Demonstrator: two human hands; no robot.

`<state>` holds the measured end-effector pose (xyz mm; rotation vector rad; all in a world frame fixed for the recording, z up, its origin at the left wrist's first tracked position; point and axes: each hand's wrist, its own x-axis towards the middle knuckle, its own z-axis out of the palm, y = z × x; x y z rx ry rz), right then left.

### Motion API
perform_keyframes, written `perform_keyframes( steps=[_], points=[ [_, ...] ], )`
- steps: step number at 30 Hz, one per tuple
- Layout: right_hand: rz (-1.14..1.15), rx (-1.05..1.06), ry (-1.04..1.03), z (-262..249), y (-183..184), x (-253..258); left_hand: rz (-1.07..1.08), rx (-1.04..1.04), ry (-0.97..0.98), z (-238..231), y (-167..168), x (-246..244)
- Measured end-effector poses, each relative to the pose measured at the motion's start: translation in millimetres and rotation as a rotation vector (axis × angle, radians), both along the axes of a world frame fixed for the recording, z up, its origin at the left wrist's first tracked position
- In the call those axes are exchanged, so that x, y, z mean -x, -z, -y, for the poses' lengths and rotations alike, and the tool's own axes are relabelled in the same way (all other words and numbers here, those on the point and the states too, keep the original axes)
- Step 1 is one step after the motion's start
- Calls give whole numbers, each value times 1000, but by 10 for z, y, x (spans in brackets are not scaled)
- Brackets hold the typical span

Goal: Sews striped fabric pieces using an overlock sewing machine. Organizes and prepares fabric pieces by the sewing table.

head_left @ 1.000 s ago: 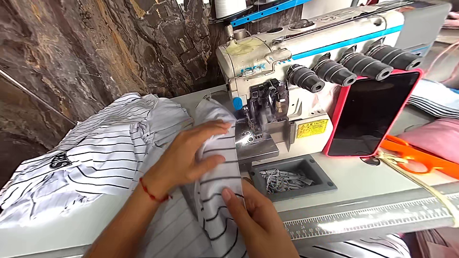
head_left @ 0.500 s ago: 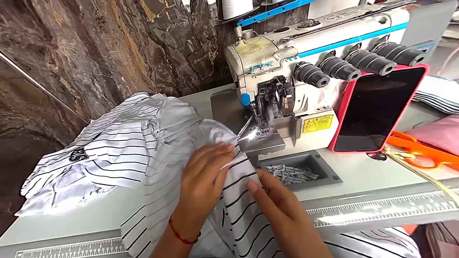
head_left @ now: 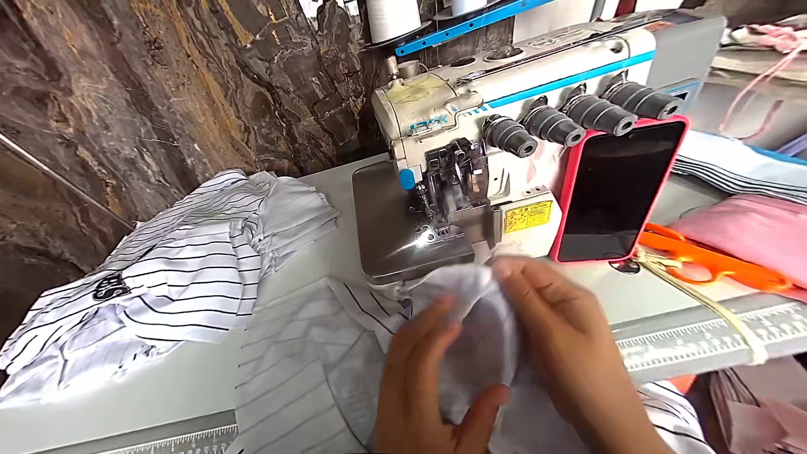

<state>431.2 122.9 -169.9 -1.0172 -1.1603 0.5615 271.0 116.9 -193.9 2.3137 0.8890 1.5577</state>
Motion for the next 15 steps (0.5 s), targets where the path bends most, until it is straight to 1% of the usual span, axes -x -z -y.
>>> perform_keyframes(
  steps=[2, 3, 5, 7, 8, 9, 10, 11, 12, 14, 15],
  points=[
    [170, -187, -197, 139, 17, 73, 44, 38, -32, -46, -31, 124],
    [253, -251, -275, 205, -11, 89, 33, 62, -22, -87, -40, 215],
    [338, -298, -376, 351, -118, 104, -6, 121, 80, -132, -29, 392],
    [323, -261, -450, 490, -213, 106, 4, 281, 256, -30, -65, 536],
    [317, -213, -490, 541, -236, 102, 88, 374, 301, 76, -121, 580],
    [342, -153, -523, 572, -234, 112, 213, 425, 272, 191, -193, 612],
    [401, -98, -543, 589, -202, 149, 314, 406, 184, 293, -286, 657],
    [477, -65, -549, 598, -142, 217, 356, 317, 72, 369, -393, 723],
    [536, -64, -542, 598, -64, 304, 333, 164, -52, 396, -512, 803],
    [549, -114, -541, 541, 86, 456, 170, -230, -291, 271, -802, 1010],
    [514, -153, -531, 495, 108, 508, 82, -404, -382, 139, -988, 1103]
  ],
)
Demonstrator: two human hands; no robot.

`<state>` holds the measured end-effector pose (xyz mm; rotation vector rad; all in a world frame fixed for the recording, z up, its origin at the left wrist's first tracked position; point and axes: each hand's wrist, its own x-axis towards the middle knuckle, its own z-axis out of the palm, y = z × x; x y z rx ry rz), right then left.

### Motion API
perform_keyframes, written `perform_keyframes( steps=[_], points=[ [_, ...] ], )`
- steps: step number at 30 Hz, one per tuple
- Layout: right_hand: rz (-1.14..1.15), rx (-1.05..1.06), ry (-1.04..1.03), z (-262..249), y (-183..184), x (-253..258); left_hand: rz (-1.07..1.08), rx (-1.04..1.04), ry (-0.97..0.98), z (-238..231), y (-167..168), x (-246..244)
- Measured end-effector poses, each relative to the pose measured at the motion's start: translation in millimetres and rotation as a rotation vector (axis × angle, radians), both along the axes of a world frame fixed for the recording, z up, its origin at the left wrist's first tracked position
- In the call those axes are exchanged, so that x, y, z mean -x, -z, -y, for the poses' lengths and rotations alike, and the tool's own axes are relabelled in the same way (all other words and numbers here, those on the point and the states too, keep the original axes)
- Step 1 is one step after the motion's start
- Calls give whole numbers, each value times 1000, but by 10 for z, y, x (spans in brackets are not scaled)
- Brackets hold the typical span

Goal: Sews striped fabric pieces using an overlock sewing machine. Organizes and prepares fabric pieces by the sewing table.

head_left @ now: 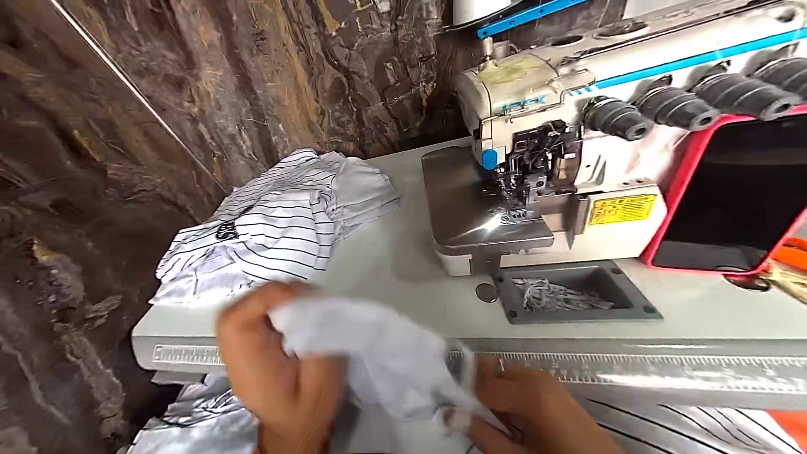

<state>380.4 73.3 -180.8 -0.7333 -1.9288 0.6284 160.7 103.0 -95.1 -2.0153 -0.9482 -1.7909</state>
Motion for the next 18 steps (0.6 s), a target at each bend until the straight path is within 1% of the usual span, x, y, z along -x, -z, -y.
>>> perform_keyframes(
  steps=[1, 3, 4, 5, 6, 7, 8, 10, 11, 12, 13, 14, 16, 18],
  points=[
    [-63, -27, 2, -66, -3, 32, -91, -115, -78, -157, -203, 66],
    [-217, -60, 47, -249, -55, 47, -248, -267, -134, -516, -619, 73],
    [-304, -16, 83, -340, -108, 32, -302, -331, -143, -734, -827, 11],
    [-385, 72, 135, -413, -161, 8, -342, -368, -138, -950, -1013, -74],
    [-453, 191, 193, -473, -194, -24, -377, -354, -126, -1157, -1156, -168],
    [-514, 317, 244, -519, -204, -59, -406, -279, -121, -1357, -1247, -273],
    [-581, 416, 271, -552, -187, -84, -438, -136, -127, -1533, -1279, -386],
    [-711, 500, 283, -571, -105, -80, -559, 237, -149, -1826, -1216, -586],
    [-750, 509, 290, -566, -54, -75, -619, 383, -140, -1900, -1112, -660],
    [-770, 503, 297, -559, -1, -80, -636, 462, -107, -1875, -954, -725],
    [-778, 486, 303, -544, 51, -88, -632, 491, -69, -1720, -759, -778],
    [-782, 455, 304, -520, 100, -93, -617, 510, -19, -1463, -552, -818],
    [-753, 391, 286, -457, 175, -99, -582, 491, 45, -1007, -127, -835],
    [-704, 400, 251, -388, 192, -89, -570, 475, 57, -812, 181, -822]
  ],
)
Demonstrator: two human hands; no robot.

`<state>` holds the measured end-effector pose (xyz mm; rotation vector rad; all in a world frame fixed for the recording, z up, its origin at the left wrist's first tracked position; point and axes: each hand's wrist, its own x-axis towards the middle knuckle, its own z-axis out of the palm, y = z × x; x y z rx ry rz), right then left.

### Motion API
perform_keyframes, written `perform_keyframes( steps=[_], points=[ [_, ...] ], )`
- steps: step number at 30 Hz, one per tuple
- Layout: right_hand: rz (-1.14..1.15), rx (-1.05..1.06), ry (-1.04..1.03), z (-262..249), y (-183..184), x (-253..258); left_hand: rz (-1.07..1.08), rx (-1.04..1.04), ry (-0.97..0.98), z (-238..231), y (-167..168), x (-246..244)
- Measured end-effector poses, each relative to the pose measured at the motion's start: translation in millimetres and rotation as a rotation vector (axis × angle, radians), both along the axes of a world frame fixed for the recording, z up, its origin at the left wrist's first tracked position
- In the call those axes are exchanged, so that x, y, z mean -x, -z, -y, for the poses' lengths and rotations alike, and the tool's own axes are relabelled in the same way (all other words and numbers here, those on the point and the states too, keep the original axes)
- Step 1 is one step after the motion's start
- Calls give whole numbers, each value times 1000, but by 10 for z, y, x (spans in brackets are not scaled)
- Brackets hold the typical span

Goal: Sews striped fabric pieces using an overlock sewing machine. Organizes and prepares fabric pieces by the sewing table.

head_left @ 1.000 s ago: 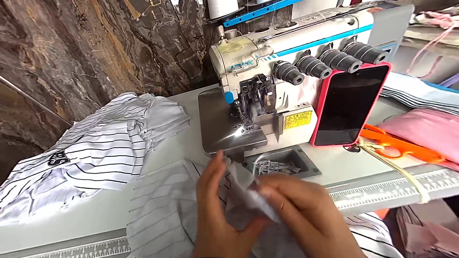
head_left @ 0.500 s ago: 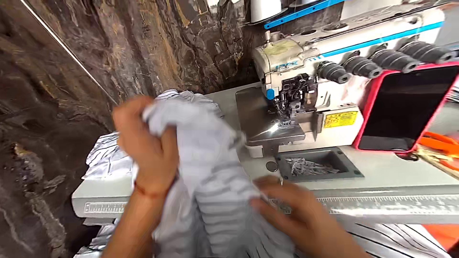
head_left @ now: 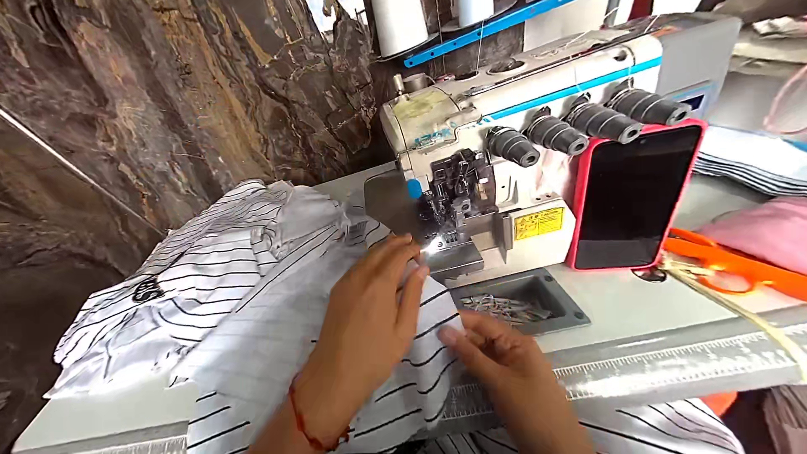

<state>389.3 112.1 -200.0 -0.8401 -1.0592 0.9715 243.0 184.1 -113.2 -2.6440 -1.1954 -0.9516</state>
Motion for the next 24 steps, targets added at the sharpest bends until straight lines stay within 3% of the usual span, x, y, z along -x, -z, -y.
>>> perform_keyframes(
  steps=[3, 9, 14, 17, 21, 23, 24],
  points=[
    [24, 27, -27, 37, -27, 12, 9, 103, 86, -154, 21, -8],
    [-21, -82, 243, -162, -127, -32, 217, 519, 148, -578, -313, -230],
    [-89, -121, 317, -176, -183, 10, 541, 599, 116, -749, -323, -359],
    [47, -180, 275, -74, -138, -100, 664, 442, 145, -597, -296, -70],
    [195, -224, 191, 184, -82, -439, 531, 75, 107, -276, -198, 736],
    [206, -306, 79, 239, -114, -474, 347, 93, -139, -65, -66, 998],
    [231, -351, 5, 255, -137, -427, 219, 198, -268, 31, -5, 1080]
  ],
)
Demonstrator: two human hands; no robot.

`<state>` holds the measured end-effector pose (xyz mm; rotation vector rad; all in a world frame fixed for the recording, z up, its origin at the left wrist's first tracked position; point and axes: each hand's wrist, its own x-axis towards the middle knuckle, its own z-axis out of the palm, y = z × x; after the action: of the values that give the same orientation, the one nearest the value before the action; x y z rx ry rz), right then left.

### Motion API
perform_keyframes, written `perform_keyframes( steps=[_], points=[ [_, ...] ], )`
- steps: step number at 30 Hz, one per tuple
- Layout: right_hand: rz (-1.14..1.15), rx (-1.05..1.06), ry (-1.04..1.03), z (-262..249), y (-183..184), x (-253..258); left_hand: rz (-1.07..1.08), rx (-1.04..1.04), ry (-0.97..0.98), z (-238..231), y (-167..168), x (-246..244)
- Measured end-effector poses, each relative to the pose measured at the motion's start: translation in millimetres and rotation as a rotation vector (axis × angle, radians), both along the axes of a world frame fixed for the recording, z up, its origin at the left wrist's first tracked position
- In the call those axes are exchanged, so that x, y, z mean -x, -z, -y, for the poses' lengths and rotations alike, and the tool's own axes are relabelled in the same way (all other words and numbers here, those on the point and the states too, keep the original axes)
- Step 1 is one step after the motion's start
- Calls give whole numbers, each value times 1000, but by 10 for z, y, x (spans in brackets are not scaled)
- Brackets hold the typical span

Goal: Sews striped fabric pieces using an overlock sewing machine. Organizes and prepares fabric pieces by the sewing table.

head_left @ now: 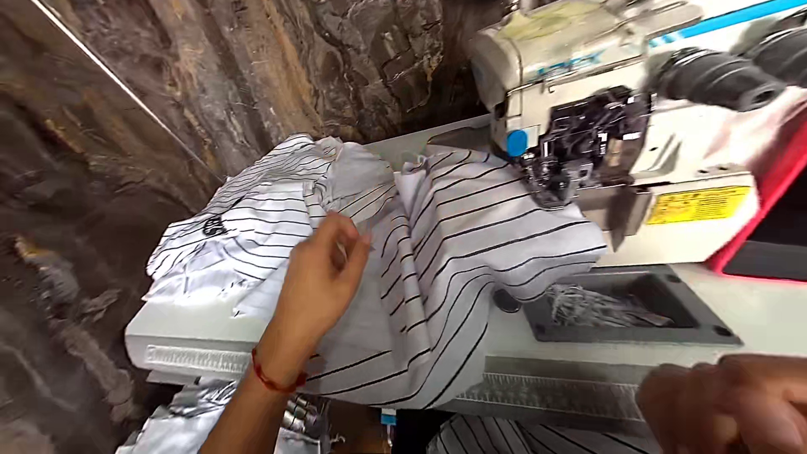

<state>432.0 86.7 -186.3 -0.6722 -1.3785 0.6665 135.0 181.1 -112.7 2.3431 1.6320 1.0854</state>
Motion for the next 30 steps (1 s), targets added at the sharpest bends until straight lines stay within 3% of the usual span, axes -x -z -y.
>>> perform_keyframes(
  steps=[3, 5, 10, 11, 16, 21, 25, 30],
  points=[
    [184, -97, -164, 18, -82, 318, -291, 548, -134, 94, 140, 11],
    [339, -155, -123, -19, -131, 600, -314, 618, -77, 91, 234, -63],
    [606, -237, 129, -295, 55, 1026, 197, 471, 225, 25, 102, 34],
    [635, -230, 156, -323, 97, 1055, 188, 440, 256, 14, 60, 45],
    [778, -159, 188, -343, 299, 997, -444, 50, 500, -174, 373, 234],
    [798, -182, 224, -322, 363, 983, -381, -115, 571, -311, 532, 255],
    [583, -84, 200, -286, 216, 967, -114, -100, 614, -297, 174, 155],
    [149, 146, -2, -294, -138, 1036, -111, -231, 779, -182, -425, -282]
  ],
)
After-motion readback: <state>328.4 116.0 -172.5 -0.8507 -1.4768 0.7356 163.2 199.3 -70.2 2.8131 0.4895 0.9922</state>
